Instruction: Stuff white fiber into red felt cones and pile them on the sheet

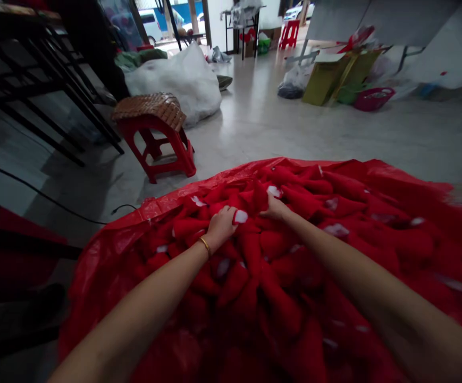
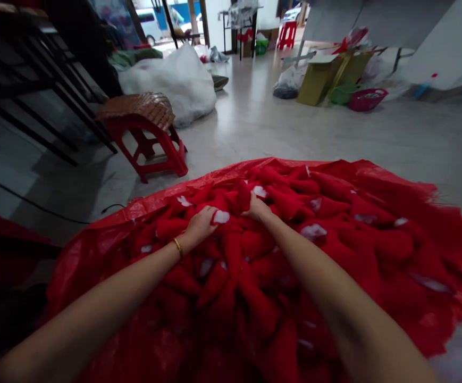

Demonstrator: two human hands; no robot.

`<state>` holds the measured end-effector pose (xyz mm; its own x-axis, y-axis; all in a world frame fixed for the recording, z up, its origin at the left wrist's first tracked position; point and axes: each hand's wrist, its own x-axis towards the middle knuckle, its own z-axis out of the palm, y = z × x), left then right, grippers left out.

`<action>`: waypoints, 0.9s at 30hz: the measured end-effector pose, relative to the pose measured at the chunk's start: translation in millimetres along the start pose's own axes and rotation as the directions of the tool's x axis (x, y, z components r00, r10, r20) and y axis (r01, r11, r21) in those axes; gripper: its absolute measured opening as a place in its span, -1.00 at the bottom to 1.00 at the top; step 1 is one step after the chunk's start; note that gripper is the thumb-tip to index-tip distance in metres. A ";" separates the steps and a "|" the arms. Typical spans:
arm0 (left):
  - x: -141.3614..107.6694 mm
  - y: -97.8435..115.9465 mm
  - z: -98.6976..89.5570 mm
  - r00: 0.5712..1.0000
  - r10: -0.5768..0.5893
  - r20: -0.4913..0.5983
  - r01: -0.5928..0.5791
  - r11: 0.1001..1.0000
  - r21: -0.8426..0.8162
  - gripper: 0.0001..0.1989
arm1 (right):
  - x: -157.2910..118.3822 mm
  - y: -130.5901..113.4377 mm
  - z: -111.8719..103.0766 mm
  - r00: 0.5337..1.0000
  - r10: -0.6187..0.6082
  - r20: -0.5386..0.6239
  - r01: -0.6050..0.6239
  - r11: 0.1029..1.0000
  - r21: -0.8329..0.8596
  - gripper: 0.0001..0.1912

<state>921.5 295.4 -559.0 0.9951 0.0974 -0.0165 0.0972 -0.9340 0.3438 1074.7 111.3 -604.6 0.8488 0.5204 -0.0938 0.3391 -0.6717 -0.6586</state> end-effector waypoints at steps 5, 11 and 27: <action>-32.7 -10.8 -2.3 0.991 -0.131 -0.034 0.103 0.891 -0.442 -0.83 | -15.4 -9.5 -13.7 0.990 0.120 -0.076 -0.117 0.992 0.046 -0.69; -92.8 18.1 -42.1 0.972 -0.234 -0.006 0.102 0.449 -0.888 -0.64 | -105.3 -43.2 -78.9 0.983 0.014 0.182 -0.136 0.722 0.679 -0.64; -223.5 112.2 -78.9 0.827 -0.251 0.504 0.296 -0.567 -0.768 -0.70 | -309.6 -109.0 -78.6 0.996 0.087 0.022 -0.058 0.439 0.897 -0.36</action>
<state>708.6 195.9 -442.7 0.8075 0.1415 -0.5727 0.2256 0.8230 0.5214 806.8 -18.0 -445.1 0.8662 0.4710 -0.1670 -0.2642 0.1479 -0.9531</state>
